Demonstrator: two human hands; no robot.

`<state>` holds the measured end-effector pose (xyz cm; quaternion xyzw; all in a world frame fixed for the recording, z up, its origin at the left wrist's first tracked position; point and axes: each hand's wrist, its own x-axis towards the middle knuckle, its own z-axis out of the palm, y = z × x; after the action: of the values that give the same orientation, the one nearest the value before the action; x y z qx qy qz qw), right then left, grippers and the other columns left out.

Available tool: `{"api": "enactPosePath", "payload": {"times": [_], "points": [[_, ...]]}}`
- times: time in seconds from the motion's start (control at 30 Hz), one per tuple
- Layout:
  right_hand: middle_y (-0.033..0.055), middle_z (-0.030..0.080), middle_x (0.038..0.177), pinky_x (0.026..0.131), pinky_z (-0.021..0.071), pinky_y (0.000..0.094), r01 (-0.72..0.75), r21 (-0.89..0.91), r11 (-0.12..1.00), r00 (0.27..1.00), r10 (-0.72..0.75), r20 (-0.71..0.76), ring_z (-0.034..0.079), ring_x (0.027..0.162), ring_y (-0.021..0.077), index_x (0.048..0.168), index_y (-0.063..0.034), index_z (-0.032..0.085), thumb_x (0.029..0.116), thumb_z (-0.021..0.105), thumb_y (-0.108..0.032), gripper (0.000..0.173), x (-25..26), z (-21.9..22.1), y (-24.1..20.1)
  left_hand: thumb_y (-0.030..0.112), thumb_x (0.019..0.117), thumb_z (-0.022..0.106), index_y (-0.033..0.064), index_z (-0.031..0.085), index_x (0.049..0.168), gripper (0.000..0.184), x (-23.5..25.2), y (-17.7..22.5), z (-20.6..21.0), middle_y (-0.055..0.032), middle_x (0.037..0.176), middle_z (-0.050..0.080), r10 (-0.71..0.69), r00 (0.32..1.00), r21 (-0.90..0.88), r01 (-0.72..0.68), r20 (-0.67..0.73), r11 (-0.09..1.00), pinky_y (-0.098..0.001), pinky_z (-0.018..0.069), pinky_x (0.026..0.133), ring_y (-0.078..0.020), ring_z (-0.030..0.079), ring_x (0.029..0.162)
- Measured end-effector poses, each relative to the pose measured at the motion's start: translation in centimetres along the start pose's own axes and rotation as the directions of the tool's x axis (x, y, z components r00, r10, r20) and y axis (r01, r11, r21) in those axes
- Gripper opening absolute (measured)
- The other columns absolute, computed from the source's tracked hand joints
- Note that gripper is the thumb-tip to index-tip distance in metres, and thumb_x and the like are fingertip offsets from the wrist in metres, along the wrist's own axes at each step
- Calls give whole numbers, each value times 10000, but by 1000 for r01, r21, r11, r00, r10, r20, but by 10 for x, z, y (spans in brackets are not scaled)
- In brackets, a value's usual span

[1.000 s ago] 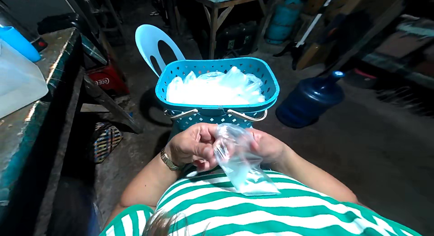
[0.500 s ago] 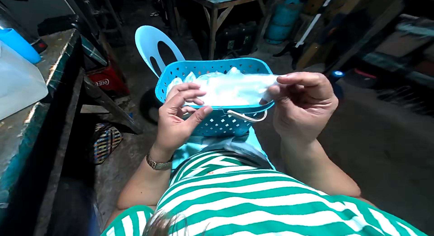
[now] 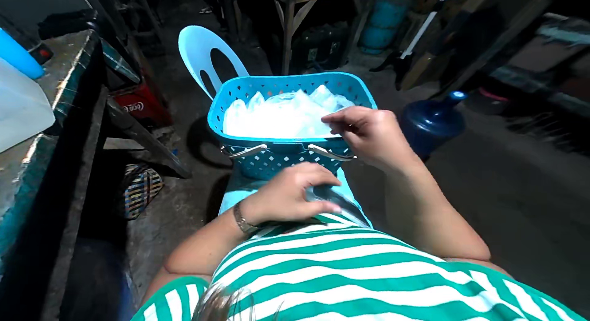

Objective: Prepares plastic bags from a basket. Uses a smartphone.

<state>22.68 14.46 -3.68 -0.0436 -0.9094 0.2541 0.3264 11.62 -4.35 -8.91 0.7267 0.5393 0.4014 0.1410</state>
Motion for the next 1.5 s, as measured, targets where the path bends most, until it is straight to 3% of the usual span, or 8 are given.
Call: {"api": "enactPosePath", "payload": {"times": [0.13,0.33,0.47,0.63,1.0,1.17,1.27,1.5], "points": [[109,730,962,776,603,357,-71,20,997,985,66,157,715,809,171,1192,-11,670,986,577,19,229,24,4,-4,392,970,679,-2,628,1334,539,15,-5,19,-214,1196,676,-176,915,209,104,364,972,-525,471,1015,-380,616,1161],[191,639,1042,816,552,435,-50,-89,995,976,67,206,642,886,283,1009,-29,774,890,755,-39,121,52,24,-13,280,1068,520,4,714,1194,360,16,-12,21,-209,1082,727,-307,854,228,228,420,946,-549,505,958,-356,689,1068],[147,658,985,750,568,317,85,-43,995,996,-85,-7,654,810,190,1060,-32,758,951,670,-59,143,38,16,-16,155,1024,550,-20,744,1064,264,12,-10,14,-191,1006,742,-388,893,189,350,227,917,-528,530,916,-316,714,990],[90,703,988,760,565,201,158,98,983,987,-155,-32,661,810,63,1082,-25,746,1007,608,-130,189,17,3,-2,152,898,776,8,704,895,161,7,-13,2,-21,801,690,-486,870,-167,469,-84,867,-229,535,704,-32,627,721],[48,623,950,697,461,137,131,105,986,981,-113,-156,555,786,20,1070,-37,743,1018,619,-193,206,-1,-3,0,95,1012,612,65,654,992,55,-6,6,-20,28,823,617,-440,814,-332,324,-379,886,-159,481,623,-6,558,680],[74,719,1176,916,519,338,208,133,969,977,-214,25,644,1065,174,1126,-94,778,992,651,-255,244,10,8,6,48,980,639,54,650,983,13,-7,8,-23,14,858,645,-405,831,-312,297,-380,902,-175,517,674,-15,593,729],[103,749,975,838,573,399,173,51,984,969,-179,169,706,896,217,1010,-50,783,932,656,-46,149,25,11,6,8,954,651,42,652,997,55,-7,8,-25,7,908,668,-393,844,-310,287,-365,906,-200,555,759,-22,635,806],[207,714,1020,852,515,666,-157,-469,869,845,364,391,671,1002,432,919,-49,784,932,642,41,168,53,-24,24,-15,977,584,57,623,1137,179,-10,11,-28,-17,1005,663,-384,790,-336,240,-478,911,-218,562,745,-53,642,839]]}}
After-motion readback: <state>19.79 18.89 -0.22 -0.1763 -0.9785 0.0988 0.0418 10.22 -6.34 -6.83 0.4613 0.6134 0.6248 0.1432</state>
